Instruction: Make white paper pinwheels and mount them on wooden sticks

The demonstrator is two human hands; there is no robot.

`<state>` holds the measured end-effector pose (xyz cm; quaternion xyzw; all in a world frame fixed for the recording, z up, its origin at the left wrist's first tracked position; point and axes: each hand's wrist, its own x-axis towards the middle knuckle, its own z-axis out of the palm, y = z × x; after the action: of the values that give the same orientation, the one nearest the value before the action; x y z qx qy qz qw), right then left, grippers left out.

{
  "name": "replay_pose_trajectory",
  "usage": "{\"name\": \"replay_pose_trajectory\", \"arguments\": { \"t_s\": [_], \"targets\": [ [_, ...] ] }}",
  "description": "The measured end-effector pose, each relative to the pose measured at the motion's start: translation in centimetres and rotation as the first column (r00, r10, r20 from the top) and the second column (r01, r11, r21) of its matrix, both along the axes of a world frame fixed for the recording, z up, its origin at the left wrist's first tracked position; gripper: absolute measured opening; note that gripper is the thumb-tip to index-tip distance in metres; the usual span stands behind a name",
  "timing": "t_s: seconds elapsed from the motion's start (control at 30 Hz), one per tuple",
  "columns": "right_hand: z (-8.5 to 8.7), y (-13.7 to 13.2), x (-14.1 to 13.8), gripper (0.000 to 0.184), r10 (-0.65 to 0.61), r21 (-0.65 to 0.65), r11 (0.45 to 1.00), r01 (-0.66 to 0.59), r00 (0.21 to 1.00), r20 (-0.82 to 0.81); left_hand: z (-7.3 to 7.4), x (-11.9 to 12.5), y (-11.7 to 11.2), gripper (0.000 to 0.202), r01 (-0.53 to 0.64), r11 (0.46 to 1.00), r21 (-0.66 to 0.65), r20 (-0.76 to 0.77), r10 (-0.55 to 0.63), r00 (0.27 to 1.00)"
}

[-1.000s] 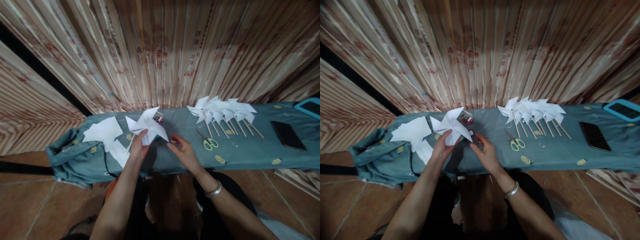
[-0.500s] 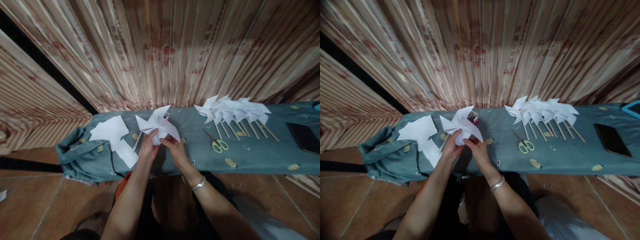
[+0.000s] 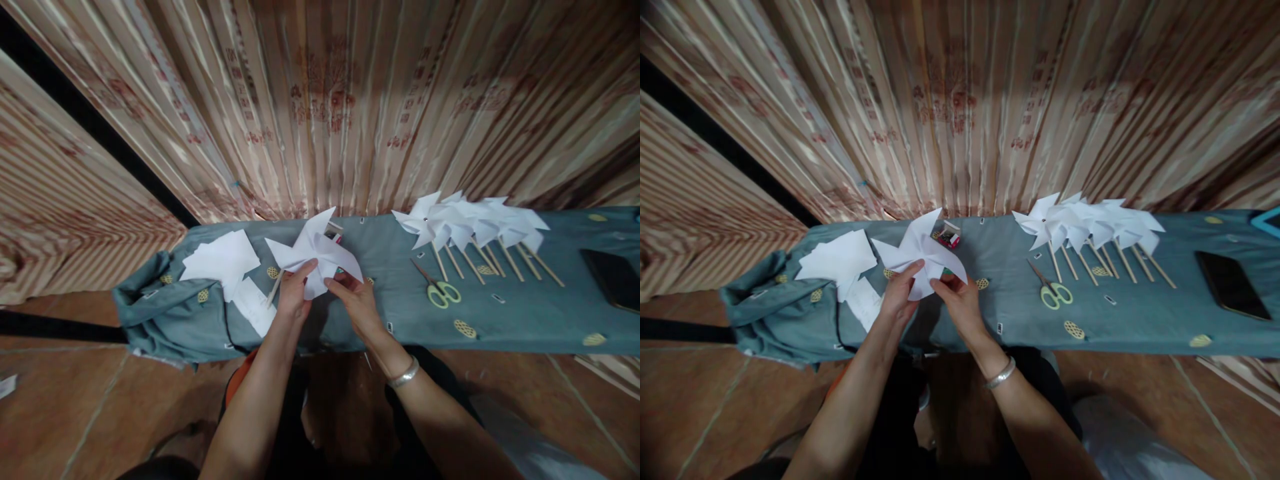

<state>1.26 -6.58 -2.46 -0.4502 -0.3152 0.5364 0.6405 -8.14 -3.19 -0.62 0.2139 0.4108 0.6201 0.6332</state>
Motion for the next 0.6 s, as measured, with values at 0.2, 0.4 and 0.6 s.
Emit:
{"name": "replay_pose_trajectory", "arguments": {
  "t_s": [0.2, 0.4, 0.6],
  "targets": [
    [-0.7, -0.2, -1.2, 0.044, 0.114, -0.029, 0.993, -0.112, 0.992, 0.063, -0.4, -0.4, 0.2, 0.035, 0.012, 0.999, -0.035, 0.044, -0.011, 0.999],
    [-2.2, 0.0, -1.4, 0.051, 0.085, -0.05, 0.995, -0.081, 0.992, 0.097, 0.6, -2.5, 1.0, 0.028, -0.091, 0.994, -0.066, 0.043, 0.094, 0.995],
    [-3.3, 2.8, 3.2, 0.021, -0.127, 0.128, 0.989, 0.074, 0.873, 0.472, 1.7, -5.9, 1.6, 0.016, -0.252, 0.963, -0.094, 0.019, 0.255, 0.967]
  ]
}}
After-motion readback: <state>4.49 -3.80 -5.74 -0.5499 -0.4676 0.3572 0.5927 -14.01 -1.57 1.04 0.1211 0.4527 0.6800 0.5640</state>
